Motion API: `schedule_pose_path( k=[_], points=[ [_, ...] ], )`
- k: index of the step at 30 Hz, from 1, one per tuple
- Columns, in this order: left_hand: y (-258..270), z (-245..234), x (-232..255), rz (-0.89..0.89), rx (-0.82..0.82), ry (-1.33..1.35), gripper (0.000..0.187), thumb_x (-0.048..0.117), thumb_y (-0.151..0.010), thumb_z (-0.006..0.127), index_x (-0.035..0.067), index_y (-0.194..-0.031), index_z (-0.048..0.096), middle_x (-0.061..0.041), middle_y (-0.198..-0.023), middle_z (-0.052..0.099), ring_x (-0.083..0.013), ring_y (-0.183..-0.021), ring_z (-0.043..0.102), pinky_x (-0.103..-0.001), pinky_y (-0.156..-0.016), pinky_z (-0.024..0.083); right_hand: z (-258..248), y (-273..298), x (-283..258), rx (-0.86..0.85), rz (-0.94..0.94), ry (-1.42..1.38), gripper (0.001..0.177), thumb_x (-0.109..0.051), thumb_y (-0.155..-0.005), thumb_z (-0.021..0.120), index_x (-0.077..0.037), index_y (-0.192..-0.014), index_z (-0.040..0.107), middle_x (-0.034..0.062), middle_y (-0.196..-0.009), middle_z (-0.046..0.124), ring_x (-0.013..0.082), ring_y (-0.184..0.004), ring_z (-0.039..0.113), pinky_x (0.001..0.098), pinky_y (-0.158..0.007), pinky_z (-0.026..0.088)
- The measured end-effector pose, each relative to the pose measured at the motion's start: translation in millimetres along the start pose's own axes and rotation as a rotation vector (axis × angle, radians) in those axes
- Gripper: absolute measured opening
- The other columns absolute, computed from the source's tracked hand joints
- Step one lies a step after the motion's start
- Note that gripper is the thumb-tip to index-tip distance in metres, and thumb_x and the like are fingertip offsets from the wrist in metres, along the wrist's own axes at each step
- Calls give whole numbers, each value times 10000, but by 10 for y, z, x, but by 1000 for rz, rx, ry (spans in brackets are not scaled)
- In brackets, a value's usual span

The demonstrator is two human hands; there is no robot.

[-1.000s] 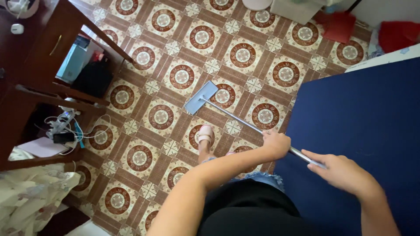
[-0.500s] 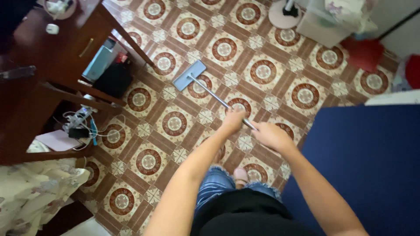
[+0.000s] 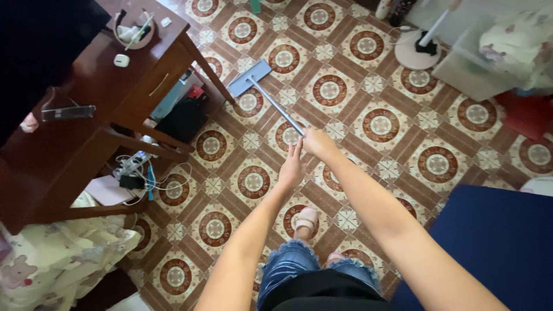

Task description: Clean the floor using a flat mop.

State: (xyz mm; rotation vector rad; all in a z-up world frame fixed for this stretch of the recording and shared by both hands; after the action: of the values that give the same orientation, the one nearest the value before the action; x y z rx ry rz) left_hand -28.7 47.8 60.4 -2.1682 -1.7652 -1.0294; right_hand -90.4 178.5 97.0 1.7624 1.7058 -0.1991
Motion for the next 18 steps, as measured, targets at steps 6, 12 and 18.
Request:
schedule_pose_path(
  k=[6, 12, 18],
  points=[
    [4, -571, 281, -201, -190, -8, 908, 185, -975, 569, 383, -1630, -28, -182, -1716, 43, -473, -1240, 582, -466, -899, 596, 14, -165, -153, -218, 200, -61, 369, -292, -1062, 408, -166, -1344, 609, 182, -1079, 773, 313, -950, 815, 465, -823, 680],
    [-259, 169, -410, 47, -121, -97, 1007, 99, -860, 653, 230, -1635, 25, -279, -1663, 162, -504, -1230, 580, -528, -931, 556, 68, 358, 336, -159, 267, 18, 548, -338, -1014, 466, -441, -1548, 399, 181, -1192, 729, 357, -1036, 729, 499, -913, 583],
    [26, 537, -45, 84, -314, -174, 1000, 138, -850, 672, 238, -1620, 42, -208, -1684, 159, -473, -1282, 536, -528, -1021, 485, 334, 1588, 821, -117, 325, -6, 530, -373, -989, 485, -509, -1500, 445, 176, -1196, 710, 381, -1047, 716, 521, -940, 558]
  ],
)
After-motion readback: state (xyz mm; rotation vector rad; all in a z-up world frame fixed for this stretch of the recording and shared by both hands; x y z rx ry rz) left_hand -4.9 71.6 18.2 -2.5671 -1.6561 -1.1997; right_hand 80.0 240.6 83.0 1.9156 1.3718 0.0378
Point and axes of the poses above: each hand's wrist, its own y-axis away from the middle knuckle, its own z-axis out of the palm, x = y × z, the point moved 5 cm from there along -y, towards the middle knuckle
